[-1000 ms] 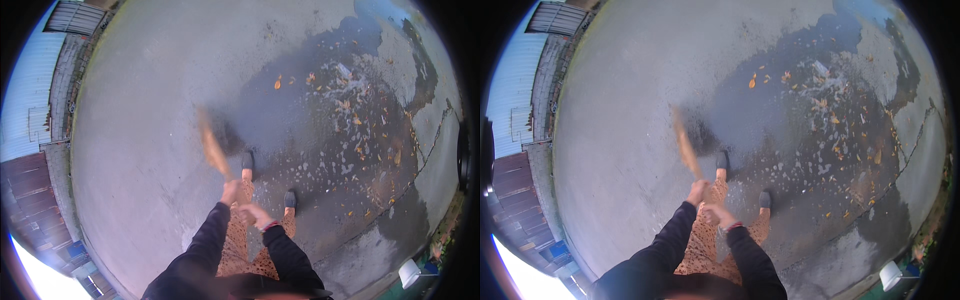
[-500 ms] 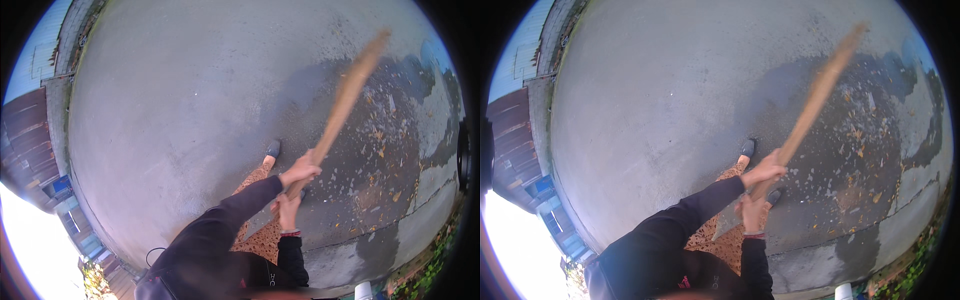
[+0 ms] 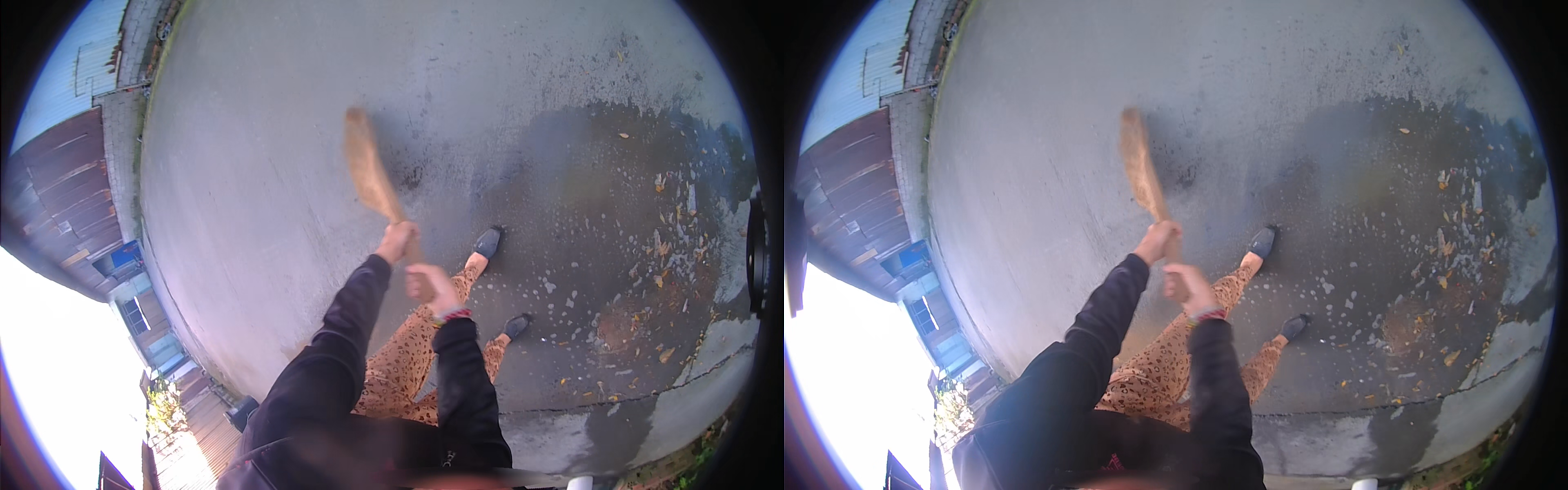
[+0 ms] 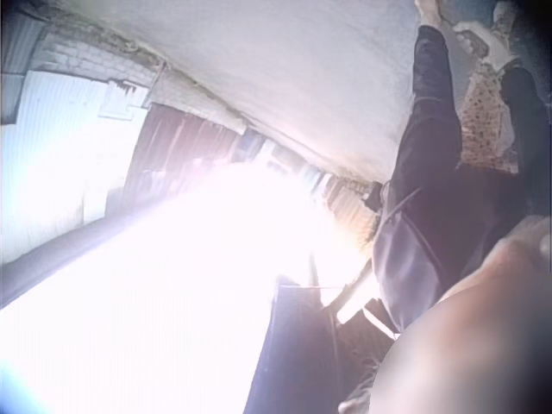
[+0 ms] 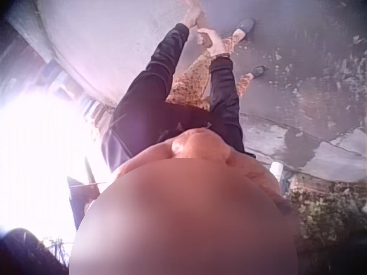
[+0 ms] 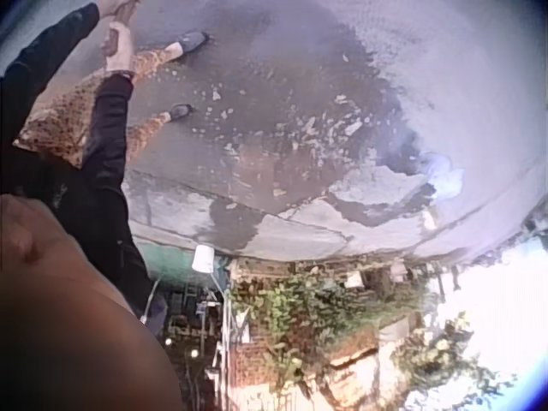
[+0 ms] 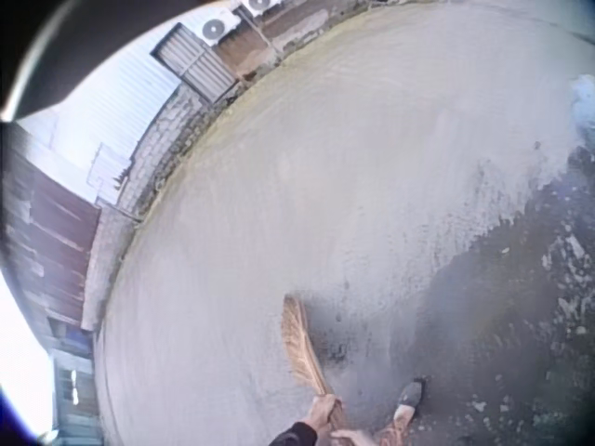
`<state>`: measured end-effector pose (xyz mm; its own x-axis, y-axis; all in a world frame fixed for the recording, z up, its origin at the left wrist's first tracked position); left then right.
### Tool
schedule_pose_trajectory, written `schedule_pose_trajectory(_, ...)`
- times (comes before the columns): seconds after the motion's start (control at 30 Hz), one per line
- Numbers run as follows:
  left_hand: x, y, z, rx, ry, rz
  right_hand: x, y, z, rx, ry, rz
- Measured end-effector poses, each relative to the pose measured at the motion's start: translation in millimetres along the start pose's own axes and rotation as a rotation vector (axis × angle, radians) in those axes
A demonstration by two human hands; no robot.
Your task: The person sweeps a wet concrete patio with a traditional broom, gathering scattered leaves and debris into a pile. The camera is head-mounted and shows the hands and broom throughout the task.
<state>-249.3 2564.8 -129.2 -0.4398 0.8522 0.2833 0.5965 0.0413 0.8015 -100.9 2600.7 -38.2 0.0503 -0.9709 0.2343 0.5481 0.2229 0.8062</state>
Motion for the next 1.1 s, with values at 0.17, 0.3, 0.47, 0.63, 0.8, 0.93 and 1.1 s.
schedule_pose_trajectory(0.17,76.1,114.5,236.8,-0.336,-0.3,0.202,-65.4,99.5,-117.0,0.026,-0.362,-0.401)
schedule_pose_trajectory(0.3,145.7,191.4,326.5,-0.709,-0.375,0.409,-127.9,155.6,-111.0,0.373,-0.342,-0.663)
schedule_pose_trajectory(0.47,200.2,237.4,275.4,-1.103,-0.062,0.333,-152.1,165.7,-34.4,0.607,0.007,-1.0)
schedule_pose_trajectory(0.63,206.5,175.8,132.0,-0.298,-0.259,0.449,-68.6,116.8,22.6,-0.126,-0.132,-0.246)
schedule_pose_trajectory(0.8,233.4,84.1,110.7,-0.24,0.019,0.104,-169.7,111.2,74.3,-0.49,-0.285,-0.065)
schedule_pose_trajectory(0.93,263.8,79.5,229.3,-0.282,0.045,0.142,-269.9,111.8,-0.7,-0.391,-0.409,-0.138)
schedule_pose_trajectory(1.1,193.5,251.2,476.8,-0.351,-0.569,0.537,-253.5,264.2,-227.2,-0.264,-0.939,-0.328)
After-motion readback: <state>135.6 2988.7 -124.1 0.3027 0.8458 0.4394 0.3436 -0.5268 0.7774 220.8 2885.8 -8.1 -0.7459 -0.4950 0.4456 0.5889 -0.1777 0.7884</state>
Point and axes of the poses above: each hand's wrist, its own y-axis away from the middle knuckle, its own z-axis out of the palm, x = y × z, the point moved 10 cm from there along -y, towards the middle knuckle, and after that the axes turned 7 degrees about x, right-handed, at the moved point
